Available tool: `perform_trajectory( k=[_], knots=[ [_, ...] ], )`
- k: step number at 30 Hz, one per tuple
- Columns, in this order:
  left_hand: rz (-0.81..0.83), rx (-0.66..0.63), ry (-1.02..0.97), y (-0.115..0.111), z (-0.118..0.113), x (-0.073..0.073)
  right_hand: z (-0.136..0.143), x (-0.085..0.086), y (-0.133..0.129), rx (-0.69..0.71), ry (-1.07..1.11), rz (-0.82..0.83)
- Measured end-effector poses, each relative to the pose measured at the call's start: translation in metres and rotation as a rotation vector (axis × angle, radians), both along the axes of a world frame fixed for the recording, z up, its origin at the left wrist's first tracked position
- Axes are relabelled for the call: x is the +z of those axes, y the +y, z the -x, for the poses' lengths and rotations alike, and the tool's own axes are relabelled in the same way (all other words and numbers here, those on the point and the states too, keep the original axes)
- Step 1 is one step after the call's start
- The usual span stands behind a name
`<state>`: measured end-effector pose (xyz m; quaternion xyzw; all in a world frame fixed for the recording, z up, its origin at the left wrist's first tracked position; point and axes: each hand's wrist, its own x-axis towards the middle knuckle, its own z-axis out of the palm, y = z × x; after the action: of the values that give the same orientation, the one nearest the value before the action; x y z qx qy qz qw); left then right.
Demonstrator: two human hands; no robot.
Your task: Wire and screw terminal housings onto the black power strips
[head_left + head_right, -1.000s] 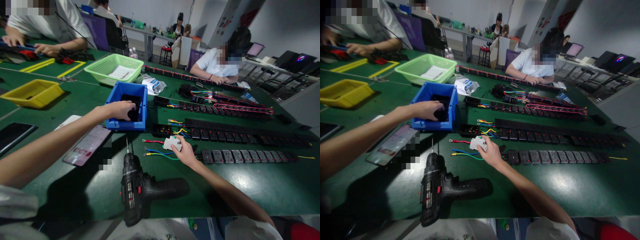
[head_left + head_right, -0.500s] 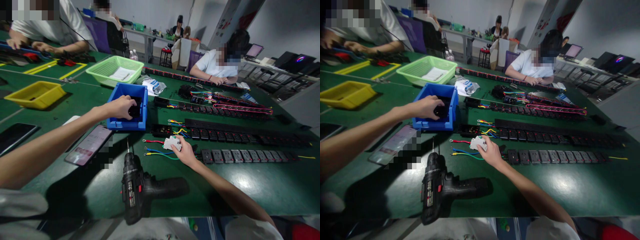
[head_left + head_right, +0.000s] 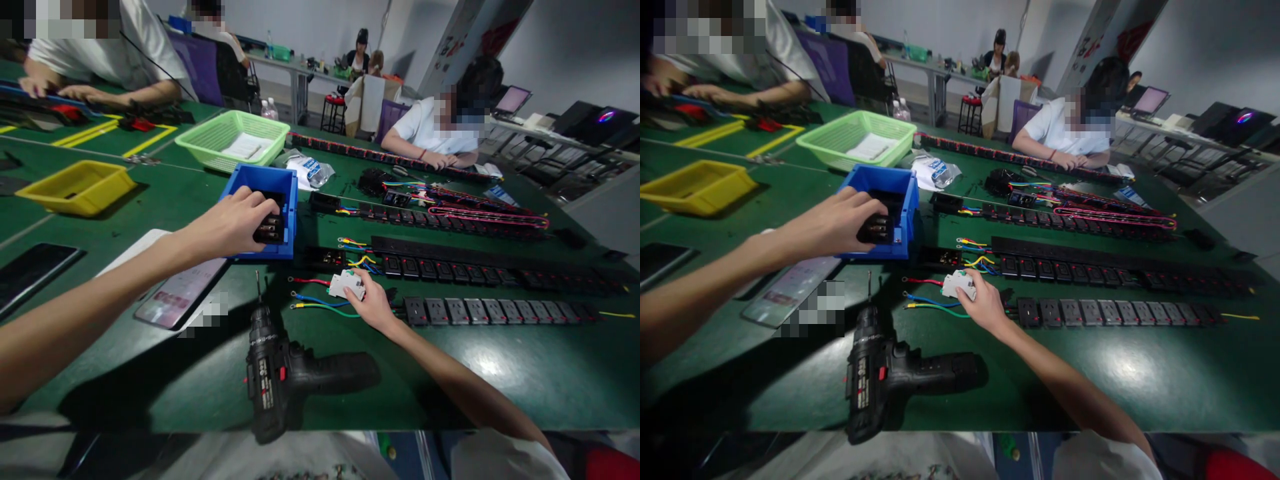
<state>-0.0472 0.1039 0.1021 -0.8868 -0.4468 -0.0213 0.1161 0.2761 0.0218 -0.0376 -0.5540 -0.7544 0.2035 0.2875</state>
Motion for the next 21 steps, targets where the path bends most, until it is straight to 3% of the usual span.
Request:
perform_trajectory(
  k=[5,11,21],
  knots=[
    [0.106,-0.119,-0.088,-0.027,-0.017,-0.009,-0.002,0.0,-0.001,0.008,0.033,-0.016],
    [0.286,-0.133,-0.15,-0.046,-0.029,-0.032,-0.013,0.001,-0.002,0.001,0.08,-0.059],
    [0.451,-0.178,-0.173,-0.052,-0.05,-0.058,-0.072,0.001,-0.006,-0.06,0.041,-0.135]
  ],
)
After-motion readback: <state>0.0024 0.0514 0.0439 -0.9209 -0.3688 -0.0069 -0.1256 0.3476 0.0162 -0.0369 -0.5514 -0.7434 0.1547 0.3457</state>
